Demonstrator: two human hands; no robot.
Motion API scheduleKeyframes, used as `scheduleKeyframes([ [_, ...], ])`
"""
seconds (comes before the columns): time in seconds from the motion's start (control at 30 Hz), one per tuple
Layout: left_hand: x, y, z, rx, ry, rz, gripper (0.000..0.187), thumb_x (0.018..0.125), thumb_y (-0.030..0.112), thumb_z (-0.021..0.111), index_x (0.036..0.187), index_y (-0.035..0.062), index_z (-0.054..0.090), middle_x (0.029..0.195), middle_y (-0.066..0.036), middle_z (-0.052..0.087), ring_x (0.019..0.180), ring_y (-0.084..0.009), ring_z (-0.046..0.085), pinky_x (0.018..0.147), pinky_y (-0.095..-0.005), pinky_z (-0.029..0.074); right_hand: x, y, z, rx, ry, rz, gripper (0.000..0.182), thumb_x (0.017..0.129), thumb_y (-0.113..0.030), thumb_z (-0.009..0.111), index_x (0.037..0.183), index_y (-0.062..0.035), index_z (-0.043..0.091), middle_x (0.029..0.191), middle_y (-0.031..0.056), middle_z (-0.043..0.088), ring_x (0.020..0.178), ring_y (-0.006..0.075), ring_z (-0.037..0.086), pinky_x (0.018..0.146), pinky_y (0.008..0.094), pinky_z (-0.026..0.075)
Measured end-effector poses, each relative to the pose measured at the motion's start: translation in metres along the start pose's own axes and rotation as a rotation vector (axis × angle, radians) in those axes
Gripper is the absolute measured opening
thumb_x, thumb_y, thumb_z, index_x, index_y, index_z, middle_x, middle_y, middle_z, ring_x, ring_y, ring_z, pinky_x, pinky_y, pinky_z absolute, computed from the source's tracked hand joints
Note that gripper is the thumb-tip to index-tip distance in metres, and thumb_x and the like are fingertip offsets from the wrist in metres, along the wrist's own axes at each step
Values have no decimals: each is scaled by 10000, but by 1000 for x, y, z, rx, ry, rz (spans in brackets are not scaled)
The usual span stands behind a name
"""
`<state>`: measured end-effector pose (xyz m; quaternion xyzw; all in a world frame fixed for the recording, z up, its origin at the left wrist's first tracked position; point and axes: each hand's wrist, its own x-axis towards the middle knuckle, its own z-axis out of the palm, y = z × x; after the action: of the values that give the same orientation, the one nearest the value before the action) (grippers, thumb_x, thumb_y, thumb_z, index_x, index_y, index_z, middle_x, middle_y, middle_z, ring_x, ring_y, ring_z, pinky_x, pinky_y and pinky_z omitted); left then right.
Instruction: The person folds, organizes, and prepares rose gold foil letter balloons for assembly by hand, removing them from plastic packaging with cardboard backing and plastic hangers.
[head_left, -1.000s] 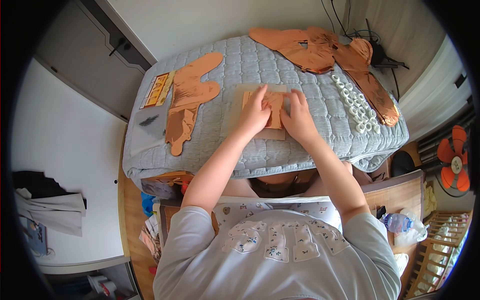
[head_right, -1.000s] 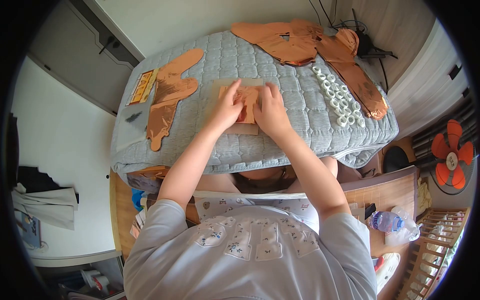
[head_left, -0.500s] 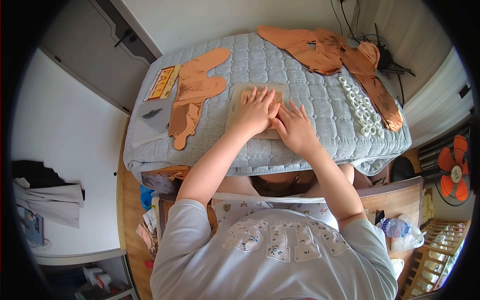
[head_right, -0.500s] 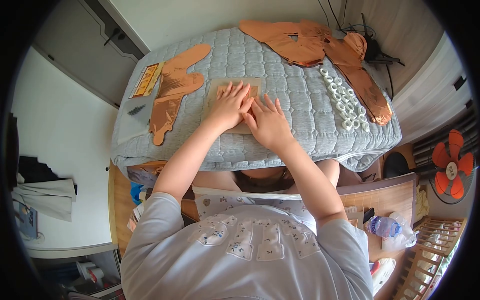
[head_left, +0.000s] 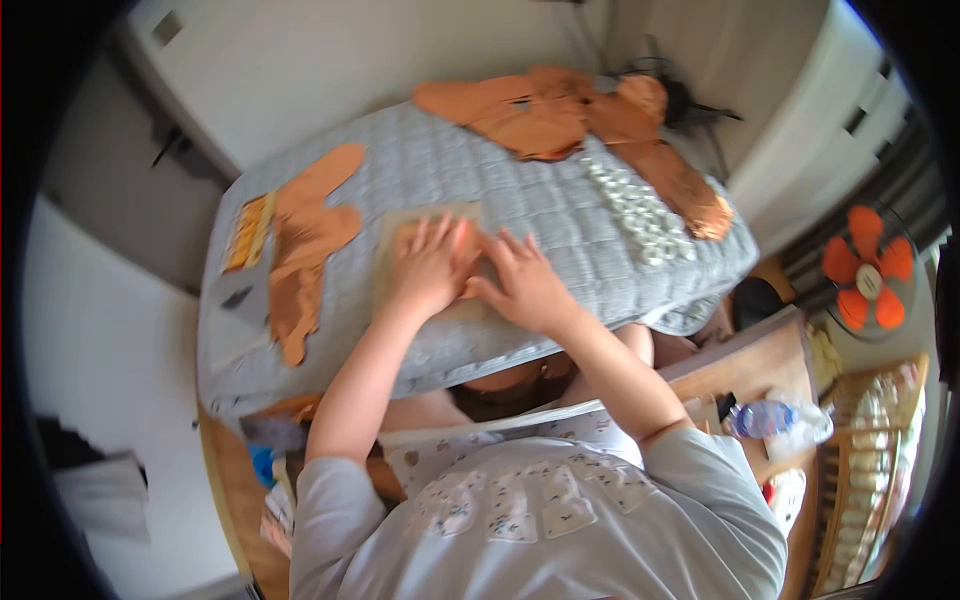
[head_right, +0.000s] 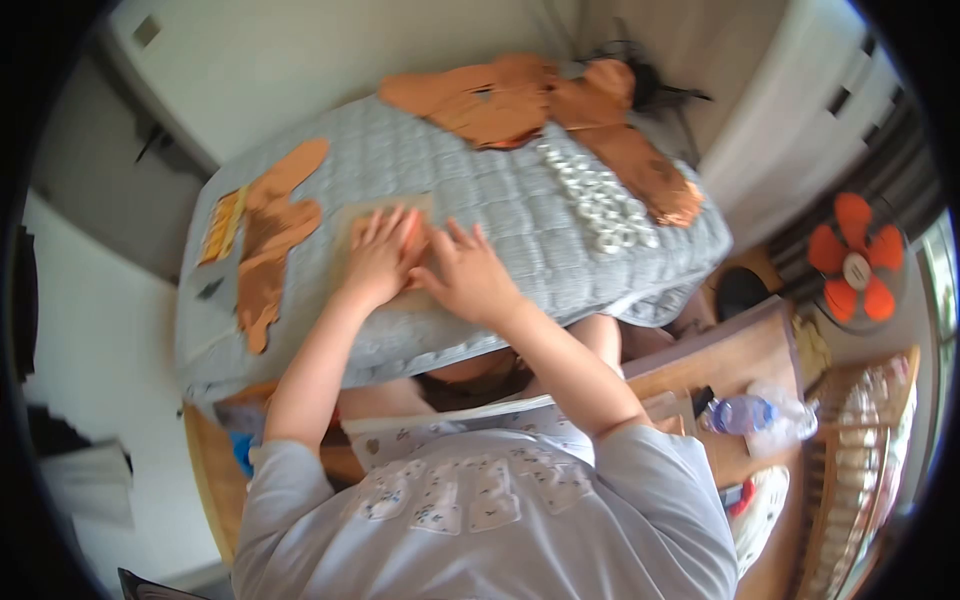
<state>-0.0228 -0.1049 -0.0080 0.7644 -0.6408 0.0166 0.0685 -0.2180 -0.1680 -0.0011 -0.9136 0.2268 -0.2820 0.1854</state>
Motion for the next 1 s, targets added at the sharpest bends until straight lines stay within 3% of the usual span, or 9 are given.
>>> scheduleKeyframes([
  [0.13,-6,10,-9,-13,-12,163,677,1019,537,464,1583,173,377,1654,-97,332,1542,-371,242,1243,-553,172,-15,22,-77,76,148,147,463,926,-275,706,1334,-82,602,1298,200,645,1264,398,568,1115,513,412],
  [0.2,-7,18,-19,-11,-55,218,675,1010,512,503,1586,184,373,1658,-102,323,1546,-370,228,1253,-539,161,-21,71,-107,-5,328,265,364,907,-234,733,1229,-76,668,1188,187,688,1112,367,642,982,451,499],
  [0.27,-10,24,-33,-142,-136,313,620,965,420,567,1536,210,444,1639,-96,360,1545,-358,237,1249,-572,146,-13,128,-150,-239,452,366,229,883,-211,727,1037,-42,723,1063,188,716,1012,402,656,886,464,525],
  [0.37,-12,39,-39,-153,-167,454,571,906,282,597,1466,205,509,1625,-98,385,1554,-344,225,1258,-573,128,-9,264,-185,-474,373,470,248,884,-186,618,1051,-42,731,1117,225,688,1076,387,643,917,482,516],
  [0.4,-16,49,-42,-227,-150,482,551,842,94,566,1389,165,555,1616,-96,405,1551,-351,237,1265,-578,112,-5,282,-191,-416,491,608,268,901,-215,597,1060,-59,746,1169,212,684,1108,372,638,948,470,519],
  [0.5,-16,59,-36,-336,-192,573,532,847,34,540,1364,156,564,1589,-95,445,1535,-341,286,1268,-576,120,12,314,-208,-497,304,624,278,913,-243,588,1044,-65,756,1191,185,691,1124,360,639,963,459,522],
  [0.63,-17,53,-37,-428,62,386,452,930,126,608,1381,138,581,1569,-105,468,1508,-338,340,1252,-569,180,39,328,-207,-582,182,559,285,909,-278,606,1045,-83,764,1114,154,727,1086,358,659,924,455,544],
  [0.8,-20,25,-24,-330,73,216,626,948,408,660,1488,132,505,1601,-155,406,1513,-357,316,1228,-578,212,69,331,-206,-625,61,783,286,872,-261,638,1047,-72,763,1142,168,726,1058,366,686,877,463,565],
  [1.0,-27,23,-13,-274,37,204,722,920,464,671,1536,160,449,1646,-130,338,1546,-328,250,1242,-558,186,91,337,-212,-668,-15,901,329,874,-233,650,1137,-61,748,1211,157,721,1119,340,693,905,447,573],
])
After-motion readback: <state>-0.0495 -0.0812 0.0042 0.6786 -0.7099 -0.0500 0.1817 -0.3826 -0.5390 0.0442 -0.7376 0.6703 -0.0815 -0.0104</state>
